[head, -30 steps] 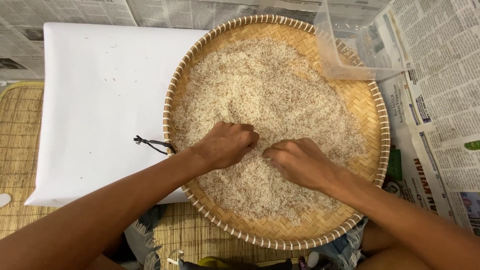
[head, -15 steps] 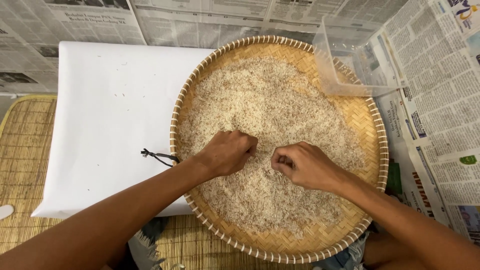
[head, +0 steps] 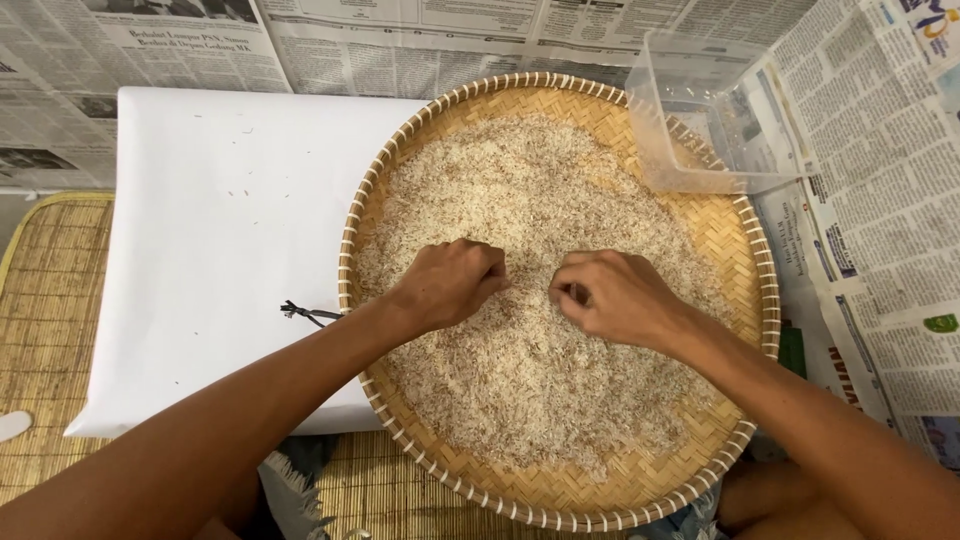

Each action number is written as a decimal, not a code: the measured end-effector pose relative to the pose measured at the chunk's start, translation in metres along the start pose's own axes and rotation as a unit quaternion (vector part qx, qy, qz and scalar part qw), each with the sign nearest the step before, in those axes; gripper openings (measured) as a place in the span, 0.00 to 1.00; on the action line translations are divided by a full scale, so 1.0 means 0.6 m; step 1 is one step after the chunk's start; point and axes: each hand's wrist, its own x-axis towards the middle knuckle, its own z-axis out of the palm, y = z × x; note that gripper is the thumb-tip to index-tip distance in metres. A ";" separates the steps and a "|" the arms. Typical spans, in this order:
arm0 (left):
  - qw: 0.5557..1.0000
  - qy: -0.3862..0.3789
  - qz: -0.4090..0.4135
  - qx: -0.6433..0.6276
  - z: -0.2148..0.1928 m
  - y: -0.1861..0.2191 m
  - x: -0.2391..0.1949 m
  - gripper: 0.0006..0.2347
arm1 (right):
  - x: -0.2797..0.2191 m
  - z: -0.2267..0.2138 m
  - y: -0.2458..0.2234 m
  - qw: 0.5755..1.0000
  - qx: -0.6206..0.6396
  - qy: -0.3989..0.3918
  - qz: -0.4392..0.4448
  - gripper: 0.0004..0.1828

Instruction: The person sits on the floor with a large bamboo tray of rice on their lap and picks small dark debris out of the grains by hand. They sift and turn the rice with their palms, pluck out impurities, and occasionally reach toward a plastic container beside the tray.

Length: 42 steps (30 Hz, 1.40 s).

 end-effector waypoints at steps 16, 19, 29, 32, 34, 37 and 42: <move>0.983 0.019 0.120 0.136 0.042 0.035 -0.003 0.06 | -0.029 -0.142 0.073 0.669 0.601 0.395 0.189 0.06; 0.978 0.004 0.166 0.128 0.048 0.072 -0.015 0.08 | -0.045 -0.151 0.109 0.613 0.650 0.405 0.197 0.09; 0.950 -0.131 0.228 0.166 0.094 0.090 -0.025 0.09 | -0.031 -0.063 0.038 0.984 0.137 0.019 0.108 0.08; 0.948 -0.076 0.165 0.260 0.048 0.078 -0.019 0.08 | -0.028 -0.045 0.025 0.990 0.052 -0.060 0.115 0.06; 0.946 -0.055 0.108 0.301 0.013 0.070 -0.019 0.08 | -0.021 -0.039 0.020 0.990 0.017 -0.082 0.113 0.06; 0.965 0.012 0.020 0.262 -0.008 0.059 -0.013 0.10 | -0.019 -0.029 0.021 0.988 -0.024 -0.104 0.114 0.05; 0.975 0.018 0.020 0.222 0.001 0.054 -0.013 0.12 | -0.014 0.004 0.043 0.990 -0.018 -0.104 0.089 0.05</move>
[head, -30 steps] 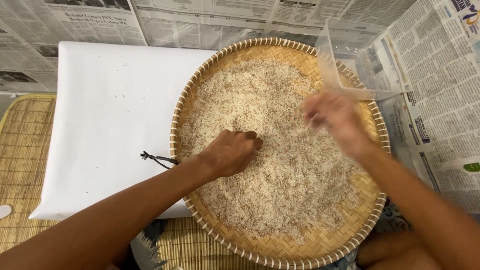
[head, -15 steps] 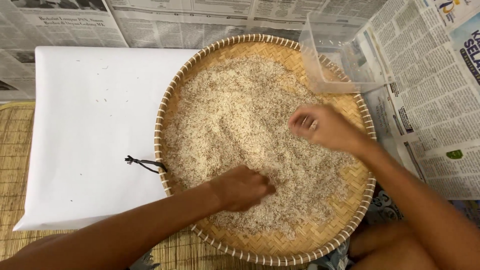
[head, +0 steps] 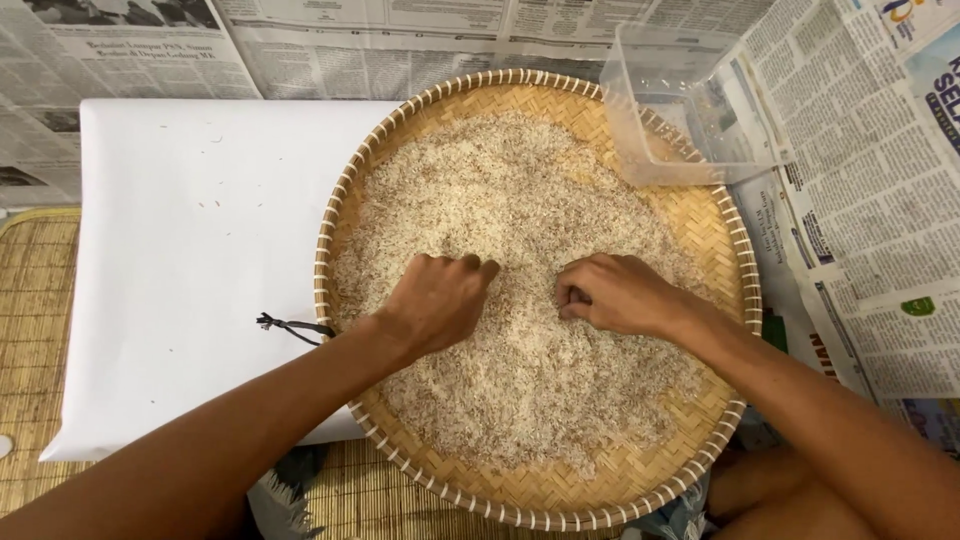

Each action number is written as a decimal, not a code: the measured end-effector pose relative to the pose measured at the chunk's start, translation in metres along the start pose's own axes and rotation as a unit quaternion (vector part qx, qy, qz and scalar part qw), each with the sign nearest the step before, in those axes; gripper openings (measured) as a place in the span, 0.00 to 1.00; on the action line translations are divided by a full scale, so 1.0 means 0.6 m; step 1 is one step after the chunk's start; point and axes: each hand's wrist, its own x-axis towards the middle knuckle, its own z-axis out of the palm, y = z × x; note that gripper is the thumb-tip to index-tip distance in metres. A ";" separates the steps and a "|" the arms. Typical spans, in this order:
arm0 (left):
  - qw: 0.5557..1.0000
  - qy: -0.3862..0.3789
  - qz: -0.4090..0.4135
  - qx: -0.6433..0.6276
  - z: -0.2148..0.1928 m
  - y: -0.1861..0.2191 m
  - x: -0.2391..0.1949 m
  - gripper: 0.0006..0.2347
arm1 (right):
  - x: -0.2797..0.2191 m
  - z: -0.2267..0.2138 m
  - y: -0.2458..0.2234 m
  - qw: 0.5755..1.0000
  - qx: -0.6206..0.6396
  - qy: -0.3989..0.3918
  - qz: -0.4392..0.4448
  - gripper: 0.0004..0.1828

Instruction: The person sits on the floor with a large bamboo tray of rice on their lap and picks small dark debris out of the grains by hand. They sift and turn the rice with their palms, pluck out impurities, and occasionally reach toward a plastic container beside the tray.

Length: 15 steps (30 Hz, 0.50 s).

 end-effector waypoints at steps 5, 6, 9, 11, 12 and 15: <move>0.998 -0.041 0.033 0.025 -0.010 0.006 -0.008 0.12 | -0.009 -0.034 -0.011 0.992 0.123 -0.007 0.007 0.06; 0.998 -0.047 0.037 0.030 -0.015 0.006 -0.009 0.12 | -0.014 -0.043 -0.018 0.983 0.183 -0.007 0.008 0.07; 0.998 -0.048 0.027 0.018 -0.013 0.001 -0.007 0.13 | -0.022 -0.048 -0.006 0.961 0.276 0.010 0.020 0.06; 0.998 -0.045 0.031 0.022 -0.014 -0.002 -0.005 0.14 | -0.017 -0.044 0.013 0.948 0.318 0.008 0.022 0.07; 0.998 -0.043 0.034 0.025 -0.014 -0.005 -0.004 0.14 | -0.014 -0.042 0.023 0.932 0.361 0.006 0.024 0.07; 0.999 -0.027 0.038 0.026 0.004 -0.009 0.001 0.14 | -0.014 -0.051 0.040 0.910 0.410 0.049 0.020 0.09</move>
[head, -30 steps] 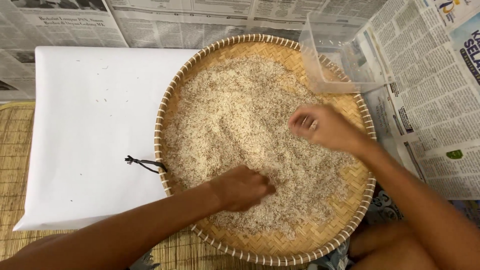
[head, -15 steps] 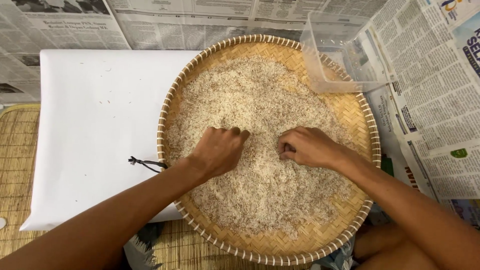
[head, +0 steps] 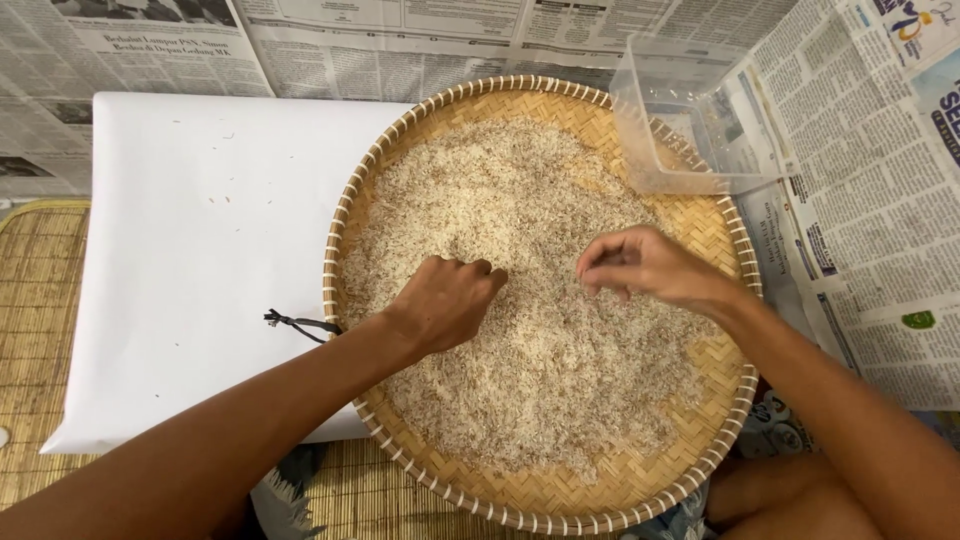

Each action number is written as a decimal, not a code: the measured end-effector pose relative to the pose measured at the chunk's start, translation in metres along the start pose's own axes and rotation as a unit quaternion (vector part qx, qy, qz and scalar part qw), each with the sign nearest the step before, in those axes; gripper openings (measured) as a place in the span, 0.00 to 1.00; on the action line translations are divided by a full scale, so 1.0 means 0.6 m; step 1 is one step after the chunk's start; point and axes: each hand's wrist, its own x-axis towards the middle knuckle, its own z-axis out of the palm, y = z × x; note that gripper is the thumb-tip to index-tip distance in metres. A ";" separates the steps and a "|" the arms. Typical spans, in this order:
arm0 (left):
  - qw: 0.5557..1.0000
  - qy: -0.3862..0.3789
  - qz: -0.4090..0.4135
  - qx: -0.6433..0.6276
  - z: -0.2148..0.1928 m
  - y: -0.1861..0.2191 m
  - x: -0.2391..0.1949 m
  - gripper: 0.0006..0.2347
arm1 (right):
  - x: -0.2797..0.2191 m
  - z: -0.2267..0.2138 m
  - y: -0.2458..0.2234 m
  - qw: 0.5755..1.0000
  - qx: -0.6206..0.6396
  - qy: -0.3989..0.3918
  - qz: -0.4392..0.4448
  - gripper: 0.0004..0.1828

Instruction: The person sits on the floor with a large bamboo tray of rice on their lap and picks small dark debris out of the grains by hand. They sift and turn the rice with their palms, pluck out impurities, and occasionally reach toward a plastic container beside the tray.

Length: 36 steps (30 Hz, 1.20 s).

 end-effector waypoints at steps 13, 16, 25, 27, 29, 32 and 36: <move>0.987 0.068 0.072 -0.126 0.002 0.081 -0.003 0.08 | -0.033 -0.120 -0.003 0.896 0.351 0.267 -0.050 0.13; 0.978 -0.051 0.160 -0.125 -0.010 0.108 -0.016 0.12 | -0.016 -0.098 0.017 0.946 0.254 0.197 -0.053 0.12; 0.984 -0.059 0.168 -0.020 0.006 0.063 0.001 0.09 | -0.006 -0.010 0.025 0.963 -0.216 -0.081 0.138 0.15; 0.998 -0.036 0.027 0.042 0.007 0.030 0.008 0.12 | 0.010 -0.012 0.062 0.961 -0.244 -0.048 0.121 0.17; 0.999 -0.016 -0.023 0.042 0.027 0.001 0.019 0.12 | 0.010 -0.014 0.063 0.959 -0.254 -0.032 0.120 0.21; 0.995 0.016 -0.098 0.031 0.046 -0.028 0.027 0.14 | 0.030 0.000 0.092 0.949 -0.294 -0.018 0.113 0.28; 0.992 0.023 -0.126 0.012 0.020 -0.022 0.017 0.15 | -0.004 0.068 0.009 0.930 -0.363 -0.029 0.043 0.31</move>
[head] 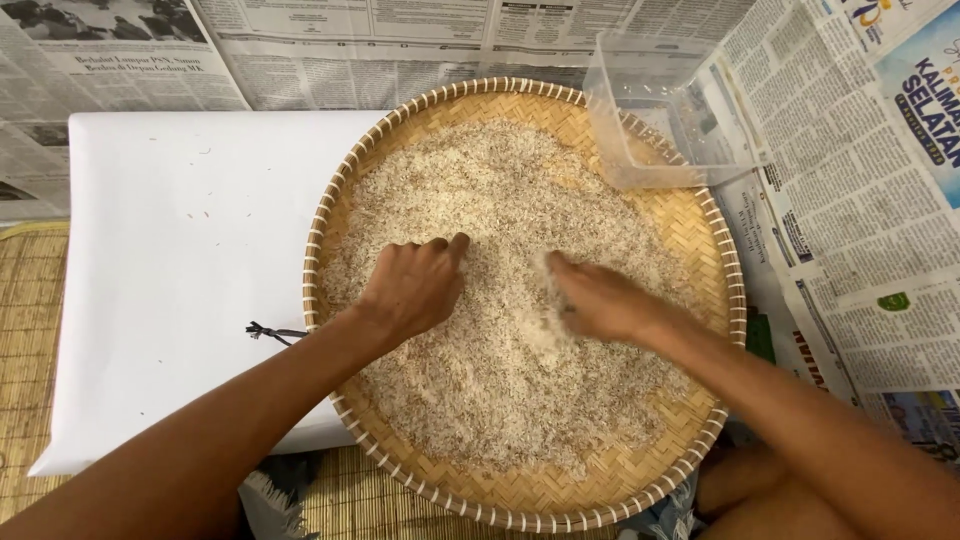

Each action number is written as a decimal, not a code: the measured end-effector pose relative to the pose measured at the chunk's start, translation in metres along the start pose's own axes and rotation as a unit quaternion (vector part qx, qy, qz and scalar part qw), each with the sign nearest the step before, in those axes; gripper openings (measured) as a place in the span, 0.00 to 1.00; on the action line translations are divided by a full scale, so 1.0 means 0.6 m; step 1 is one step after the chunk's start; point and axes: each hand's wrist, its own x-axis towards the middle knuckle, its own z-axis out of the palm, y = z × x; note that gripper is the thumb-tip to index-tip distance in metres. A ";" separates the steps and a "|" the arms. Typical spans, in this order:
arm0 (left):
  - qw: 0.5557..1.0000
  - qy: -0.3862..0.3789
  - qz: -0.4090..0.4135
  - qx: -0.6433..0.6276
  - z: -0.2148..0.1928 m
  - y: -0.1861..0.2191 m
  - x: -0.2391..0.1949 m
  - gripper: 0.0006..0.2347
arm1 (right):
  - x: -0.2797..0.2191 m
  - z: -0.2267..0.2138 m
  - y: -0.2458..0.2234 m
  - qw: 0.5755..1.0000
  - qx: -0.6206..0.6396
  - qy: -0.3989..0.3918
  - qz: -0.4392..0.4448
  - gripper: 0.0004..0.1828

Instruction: The person sits on the floor with a large bamboo tray of rice on their lap and picks small dark debris out of the grains by hand. They sift and turn the rice with their palms, pluck out impurities, and occasionally reach toward a plastic container beside the tray.

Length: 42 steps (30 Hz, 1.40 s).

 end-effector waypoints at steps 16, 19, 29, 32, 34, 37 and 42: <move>0.994 -0.003 0.083 -0.074 -0.044 0.025 -0.031 0.12 | -0.014 -0.063 -0.034 0.993 0.107 0.039 -0.025 0.22; 0.983 -0.045 0.137 -0.111 -0.041 0.041 -0.043 0.09 | -0.020 -0.073 -0.028 0.994 0.088 0.064 -0.031 0.23; 0.978 -0.033 0.193 -0.067 -0.009 0.053 -0.022 0.07 | -0.029 -0.038 -0.067 0.997 -0.012 -0.013 -0.072 0.11; 0.988 0.001 0.145 -0.049 -0.016 0.036 -0.015 0.06 | -0.029 -0.020 -0.072 0.991 -0.048 -0.058 -0.107 0.09; 0.991 0.024 0.125 -0.037 -0.007 0.023 -0.008 0.06 | -0.031 -0.011 -0.078 0.989 -0.058 -0.078 -0.109 0.08; 0.994 0.037 0.095 -0.030 0.014 0.010 0.002 0.09 | -0.025 0.006 -0.071 0.985 -0.059 -0.058 -0.151 0.04; 0.995 0.017 0.095 -0.033 0.019 0.009 0.006 0.11 | -0.013 0.013 -0.058 0.980 -0.072 -0.056 -0.178 0.05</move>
